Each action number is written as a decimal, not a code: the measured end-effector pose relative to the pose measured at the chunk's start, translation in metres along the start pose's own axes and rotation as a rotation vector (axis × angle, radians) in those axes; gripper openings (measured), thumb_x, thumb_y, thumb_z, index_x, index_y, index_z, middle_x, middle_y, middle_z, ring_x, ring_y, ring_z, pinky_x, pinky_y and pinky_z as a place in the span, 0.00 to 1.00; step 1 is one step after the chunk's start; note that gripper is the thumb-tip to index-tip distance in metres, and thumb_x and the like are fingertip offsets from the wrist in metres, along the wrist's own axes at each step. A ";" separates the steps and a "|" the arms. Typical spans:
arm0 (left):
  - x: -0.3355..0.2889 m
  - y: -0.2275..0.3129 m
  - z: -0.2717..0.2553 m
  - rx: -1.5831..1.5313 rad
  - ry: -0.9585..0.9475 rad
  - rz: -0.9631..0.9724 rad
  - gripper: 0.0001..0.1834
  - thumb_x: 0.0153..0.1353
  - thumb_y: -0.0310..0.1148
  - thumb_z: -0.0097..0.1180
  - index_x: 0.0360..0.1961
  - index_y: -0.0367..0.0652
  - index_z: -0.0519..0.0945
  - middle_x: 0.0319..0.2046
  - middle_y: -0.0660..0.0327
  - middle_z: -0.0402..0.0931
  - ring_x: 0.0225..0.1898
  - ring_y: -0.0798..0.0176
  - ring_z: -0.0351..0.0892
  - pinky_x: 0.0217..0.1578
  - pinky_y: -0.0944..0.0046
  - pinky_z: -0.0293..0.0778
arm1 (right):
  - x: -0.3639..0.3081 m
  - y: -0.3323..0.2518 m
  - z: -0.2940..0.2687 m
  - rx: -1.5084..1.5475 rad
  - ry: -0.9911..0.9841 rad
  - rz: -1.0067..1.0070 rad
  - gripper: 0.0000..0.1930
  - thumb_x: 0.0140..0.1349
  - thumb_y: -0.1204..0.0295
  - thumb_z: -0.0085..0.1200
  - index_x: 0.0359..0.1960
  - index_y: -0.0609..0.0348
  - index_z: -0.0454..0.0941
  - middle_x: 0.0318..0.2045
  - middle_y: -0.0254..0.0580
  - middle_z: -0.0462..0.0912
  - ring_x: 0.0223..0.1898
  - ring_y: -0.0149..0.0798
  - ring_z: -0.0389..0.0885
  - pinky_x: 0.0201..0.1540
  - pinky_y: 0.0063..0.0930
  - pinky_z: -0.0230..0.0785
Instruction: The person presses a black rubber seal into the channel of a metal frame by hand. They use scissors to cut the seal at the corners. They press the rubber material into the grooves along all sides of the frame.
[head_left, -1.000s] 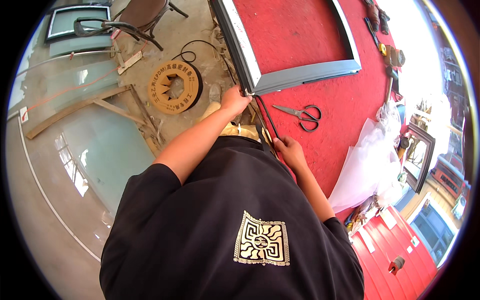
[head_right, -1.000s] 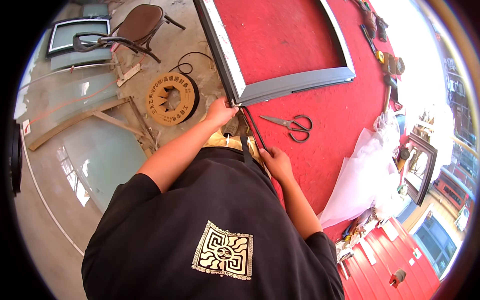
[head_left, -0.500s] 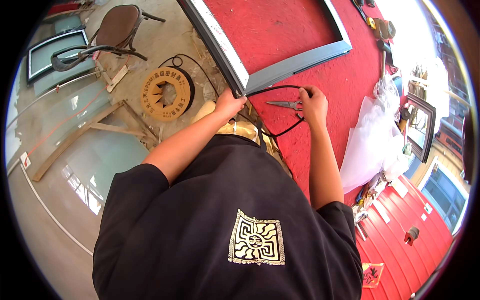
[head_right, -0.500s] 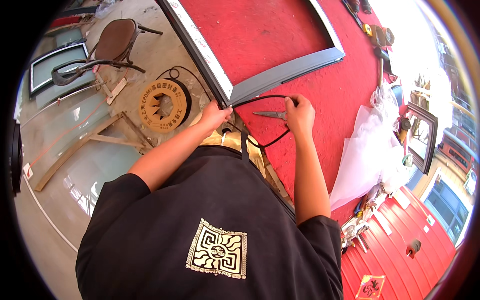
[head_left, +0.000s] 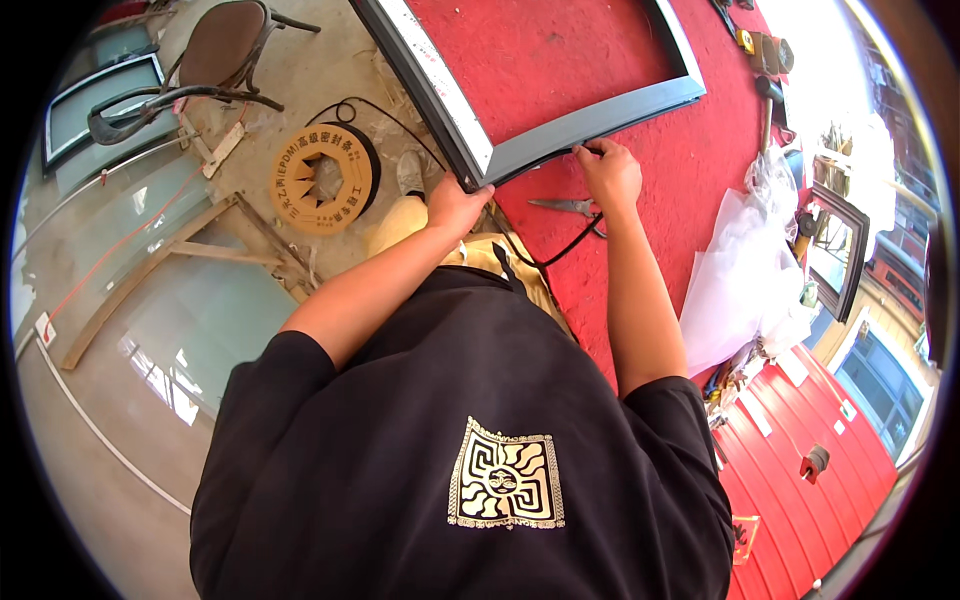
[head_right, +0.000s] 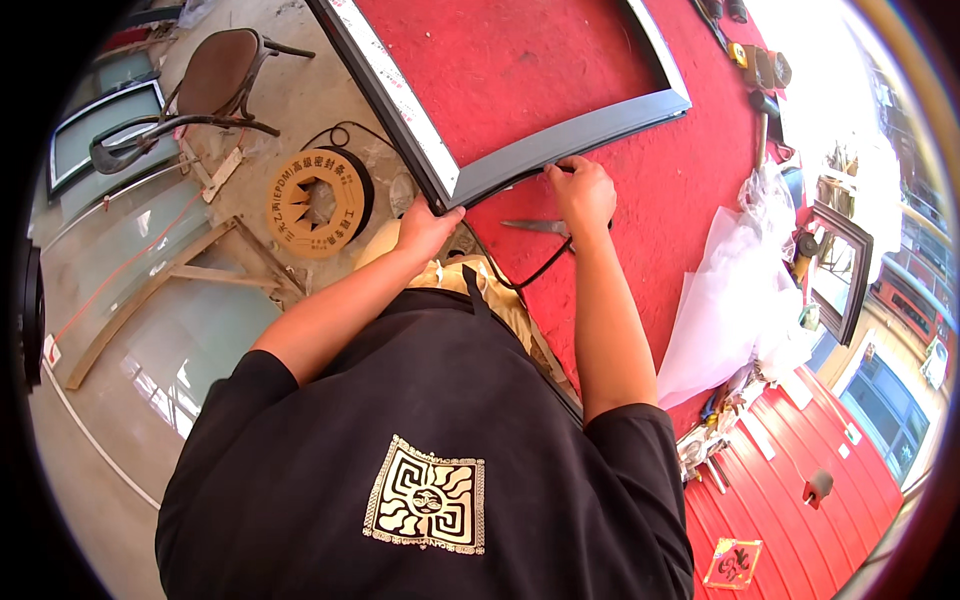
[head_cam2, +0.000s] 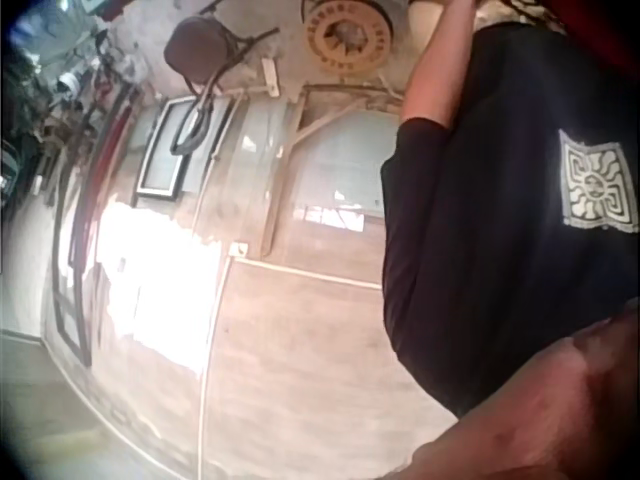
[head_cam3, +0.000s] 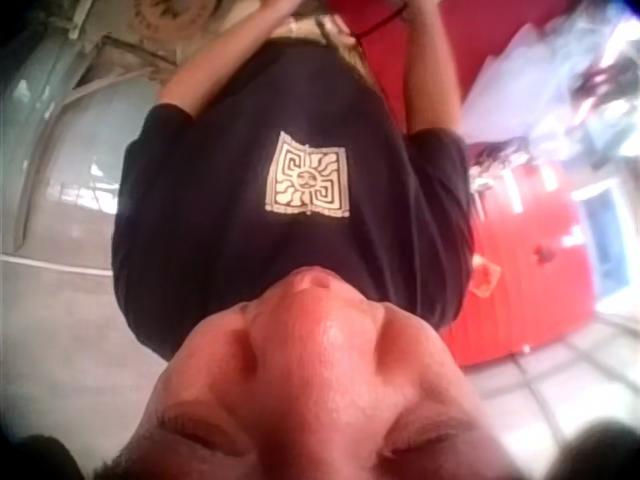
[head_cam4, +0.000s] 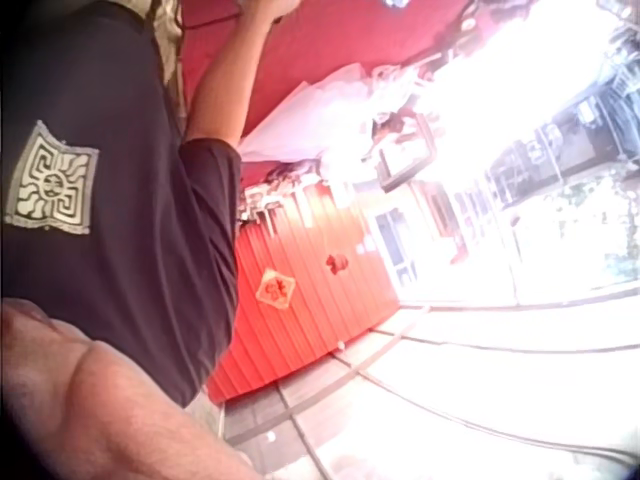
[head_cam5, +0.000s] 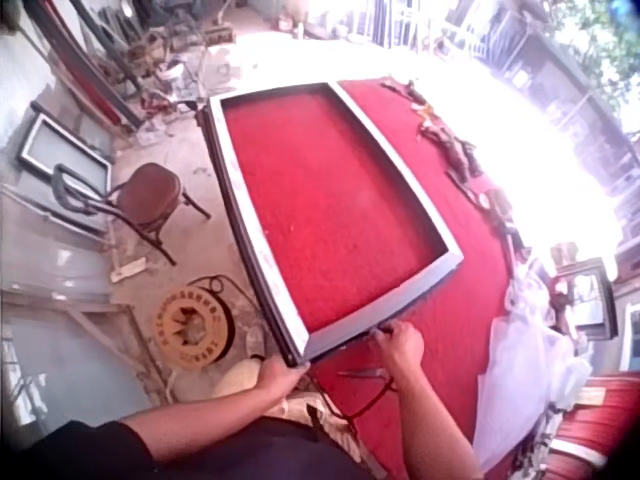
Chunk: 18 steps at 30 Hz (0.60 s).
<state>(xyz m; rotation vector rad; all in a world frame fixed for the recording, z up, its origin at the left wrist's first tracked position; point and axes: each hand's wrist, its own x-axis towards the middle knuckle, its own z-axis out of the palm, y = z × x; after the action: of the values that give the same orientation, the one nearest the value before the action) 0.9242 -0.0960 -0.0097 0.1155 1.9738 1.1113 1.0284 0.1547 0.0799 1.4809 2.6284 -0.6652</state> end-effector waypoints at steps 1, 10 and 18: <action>0.001 -0.005 0.004 -0.031 0.026 0.009 0.28 0.60 0.45 0.77 0.55 0.37 0.87 0.50 0.43 0.91 0.55 0.37 0.90 0.55 0.47 0.82 | 0.004 0.001 -0.003 -0.032 -0.026 0.024 0.18 0.64 0.50 0.70 0.45 0.48 0.96 0.39 0.52 0.94 0.45 0.57 0.93 0.52 0.50 0.83; -0.003 -0.002 0.028 -0.122 0.201 -0.024 0.26 0.61 0.41 0.77 0.54 0.34 0.85 0.49 0.43 0.91 0.54 0.39 0.91 0.55 0.48 0.82 | 0.010 0.003 -0.005 -0.049 -0.117 0.018 0.17 0.63 0.51 0.71 0.44 0.46 0.96 0.41 0.51 0.94 0.48 0.58 0.93 0.53 0.50 0.84; -0.014 0.024 0.034 -0.374 0.205 -0.142 0.22 0.60 0.31 0.78 0.52 0.31 0.85 0.43 0.52 0.92 0.45 0.58 0.91 0.48 0.57 0.82 | 0.017 0.015 0.007 -0.117 -0.097 -0.079 0.17 0.63 0.52 0.72 0.45 0.48 0.94 0.48 0.51 0.92 0.50 0.59 0.91 0.53 0.53 0.84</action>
<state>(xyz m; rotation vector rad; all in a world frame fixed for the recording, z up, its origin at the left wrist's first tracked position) 0.9498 -0.0651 0.0083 -0.3436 1.8782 1.4195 1.0306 0.1727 0.0642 1.2865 2.6142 -0.5630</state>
